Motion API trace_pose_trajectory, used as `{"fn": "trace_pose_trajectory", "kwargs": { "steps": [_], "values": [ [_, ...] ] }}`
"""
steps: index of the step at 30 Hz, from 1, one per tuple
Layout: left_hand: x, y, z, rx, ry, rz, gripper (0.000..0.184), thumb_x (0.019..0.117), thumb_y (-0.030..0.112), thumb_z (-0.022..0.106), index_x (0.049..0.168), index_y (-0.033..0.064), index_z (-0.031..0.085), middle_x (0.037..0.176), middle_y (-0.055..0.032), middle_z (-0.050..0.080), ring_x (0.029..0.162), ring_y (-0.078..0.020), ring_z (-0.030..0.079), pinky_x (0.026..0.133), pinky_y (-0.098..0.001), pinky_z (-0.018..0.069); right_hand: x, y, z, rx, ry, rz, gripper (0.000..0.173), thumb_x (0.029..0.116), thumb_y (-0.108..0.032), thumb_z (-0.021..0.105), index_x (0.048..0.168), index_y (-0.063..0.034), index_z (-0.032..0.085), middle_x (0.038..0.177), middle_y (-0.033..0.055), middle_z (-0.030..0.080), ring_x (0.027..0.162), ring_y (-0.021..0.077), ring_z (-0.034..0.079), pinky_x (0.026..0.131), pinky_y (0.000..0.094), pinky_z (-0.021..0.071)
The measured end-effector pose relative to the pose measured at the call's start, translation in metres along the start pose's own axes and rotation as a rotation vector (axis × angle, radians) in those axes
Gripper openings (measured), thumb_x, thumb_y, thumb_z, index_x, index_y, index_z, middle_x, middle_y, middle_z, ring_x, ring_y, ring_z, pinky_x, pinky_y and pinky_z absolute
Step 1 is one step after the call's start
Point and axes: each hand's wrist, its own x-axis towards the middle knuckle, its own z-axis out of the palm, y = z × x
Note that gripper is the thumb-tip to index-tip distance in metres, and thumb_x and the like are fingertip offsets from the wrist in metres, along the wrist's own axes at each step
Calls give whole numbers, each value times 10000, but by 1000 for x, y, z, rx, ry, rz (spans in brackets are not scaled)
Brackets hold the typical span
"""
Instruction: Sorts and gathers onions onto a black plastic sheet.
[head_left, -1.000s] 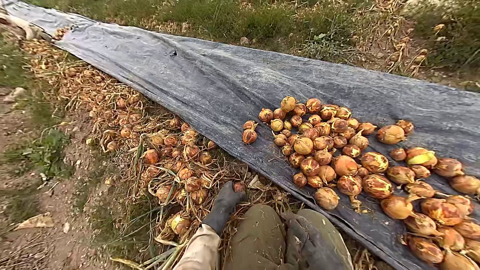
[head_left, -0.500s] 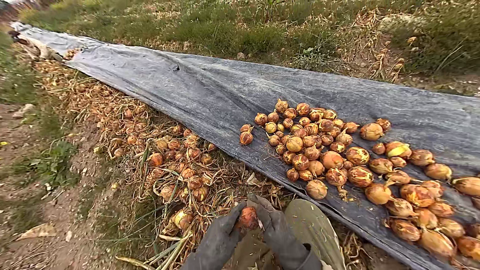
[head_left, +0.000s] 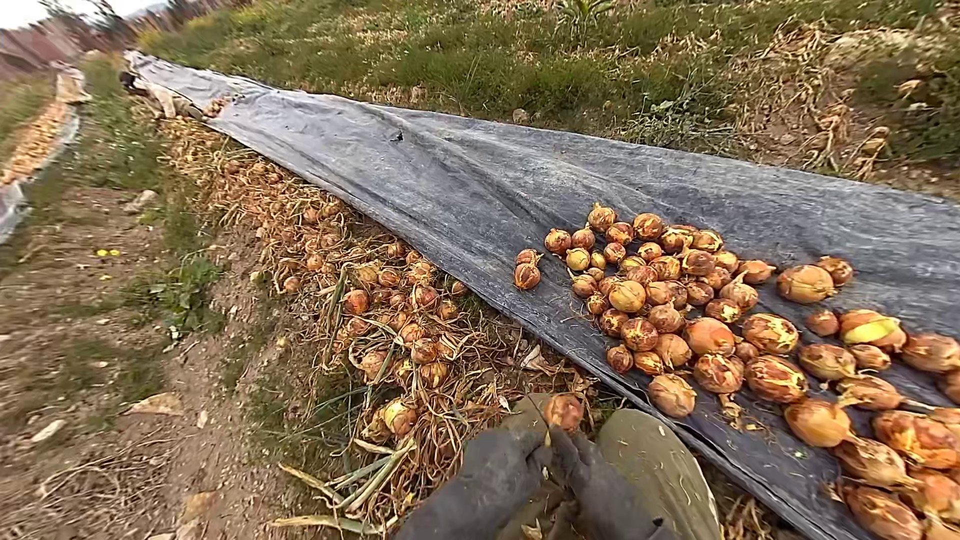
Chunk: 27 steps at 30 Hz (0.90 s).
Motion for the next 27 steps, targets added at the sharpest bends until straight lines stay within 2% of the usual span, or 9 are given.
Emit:
{"fn": "trace_pose_trajectory", "kwargs": {
  "steps": [3,4,7,10,13,16,21,25,27],
  "values": [
    [13,4,15,78,-69,101,432,1068,427,463,1136,82,714,1171,-164,717,1093,-371,688,927,-623,522,1,4,0,36,30,37,646,1024,-647,367,1242,-115,661,963,105,679,807,217,665,729,469,566],
    [16,4,11,101,-67,48,445,1071,438,453,1132,78,707,1128,-179,720,1087,-385,687,924,-631,520,3,6,-3,-41,37,-38,631,1024,-636,370,1148,-100,679,862,82,667,736,197,653,682,433,567],
    [22,-17,-36,94,-30,-356,512,1116,409,352,1294,35,654,1309,-244,661,1266,-434,607,1050,-635,444,22,-4,-32,-445,157,-414,693,1033,-607,340,1004,-64,768,806,129,721,780,286,720,733,522,574],
    [51,-113,-31,193,154,-590,369,1084,327,423,1254,120,678,1229,-173,706,1174,-383,672,949,-599,541,59,-37,-75,-536,403,-500,659,1049,-590,282,1054,-101,723,749,96,669,710,280,681,651,522,555],
    [88,-183,-35,362,317,-484,447,933,40,597,1358,163,654,1334,-184,646,1260,-385,606,997,-567,531,79,-69,-103,-430,476,-359,561,1029,-584,416,1503,-301,511,999,145,724,808,331,702,715,615,549],
    [145,-238,-52,495,318,-390,577,945,-21,585,1474,209,562,1481,-206,538,1410,-401,476,1164,-574,391,82,-66,-99,-148,456,-282,485,1032,-547,471,1469,-348,535,971,82,695,645,234,633,572,491,551],
    [190,-279,-65,651,253,-235,642,800,87,775,1410,203,609,1329,-190,631,1266,-400,569,1114,-608,397,51,-9,-55,161,175,-24,503,1052,-563,424,1371,-226,619,673,34,560,493,198,541,445,404,519],
    [139,-249,-72,223,274,-237,831,713,329,870,1459,180,534,1391,-165,592,1269,-350,590,1078,-566,481,23,11,-28,17,25,49,536,1064,-564,367,1375,-209,620,784,70,624,581,216,599,530,434,553],
    [98,-227,-62,-139,418,-152,885,694,312,914,1464,173,501,1429,-113,576,1288,-265,592,1080,-497,511,17,-2,-21,-169,-7,-31,530,1066,-541,380,1401,-202,613,1055,88,714,840,215,698,760,471,590]
  ]
}}
